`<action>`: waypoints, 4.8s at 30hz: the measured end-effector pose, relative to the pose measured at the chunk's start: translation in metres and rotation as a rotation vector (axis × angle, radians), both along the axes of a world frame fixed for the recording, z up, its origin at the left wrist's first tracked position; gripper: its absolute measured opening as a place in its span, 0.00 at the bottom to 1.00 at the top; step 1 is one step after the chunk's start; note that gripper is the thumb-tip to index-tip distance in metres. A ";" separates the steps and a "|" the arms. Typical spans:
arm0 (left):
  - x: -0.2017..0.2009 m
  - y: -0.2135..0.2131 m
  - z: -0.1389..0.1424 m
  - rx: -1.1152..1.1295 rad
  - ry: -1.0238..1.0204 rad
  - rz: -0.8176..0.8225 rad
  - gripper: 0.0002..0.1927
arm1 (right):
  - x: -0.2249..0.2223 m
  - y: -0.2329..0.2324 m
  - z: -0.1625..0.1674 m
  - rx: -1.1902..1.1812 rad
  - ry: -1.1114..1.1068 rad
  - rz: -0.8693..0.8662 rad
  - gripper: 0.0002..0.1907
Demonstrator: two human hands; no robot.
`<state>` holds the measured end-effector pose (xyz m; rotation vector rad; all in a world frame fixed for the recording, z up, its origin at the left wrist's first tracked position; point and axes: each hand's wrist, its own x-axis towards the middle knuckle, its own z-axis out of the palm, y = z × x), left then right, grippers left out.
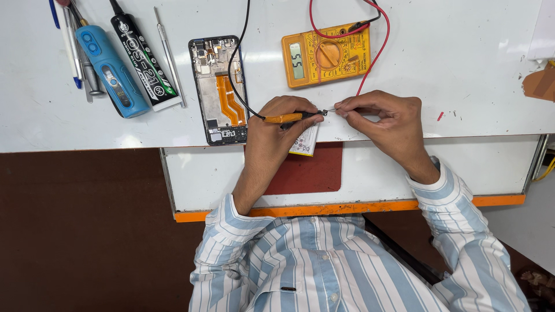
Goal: The person tests a smartphone battery and a small circuit board using a multimeter. They then use a screwdriver to remove screws from the phone's internal frame.
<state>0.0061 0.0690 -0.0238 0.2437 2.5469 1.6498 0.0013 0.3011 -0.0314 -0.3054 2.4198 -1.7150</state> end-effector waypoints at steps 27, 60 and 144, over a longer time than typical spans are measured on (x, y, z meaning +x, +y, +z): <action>-0.001 -0.002 -0.002 0.014 -0.052 0.016 0.11 | 0.001 -0.001 -0.004 -0.117 -0.029 -0.028 0.07; -0.001 -0.007 -0.006 -0.020 0.097 0.118 0.10 | -0.112 -0.028 0.091 1.182 0.984 0.801 0.21; -0.001 -0.010 0.018 0.014 0.023 0.105 0.10 | -0.010 -0.016 0.026 -0.084 -0.077 -0.002 0.09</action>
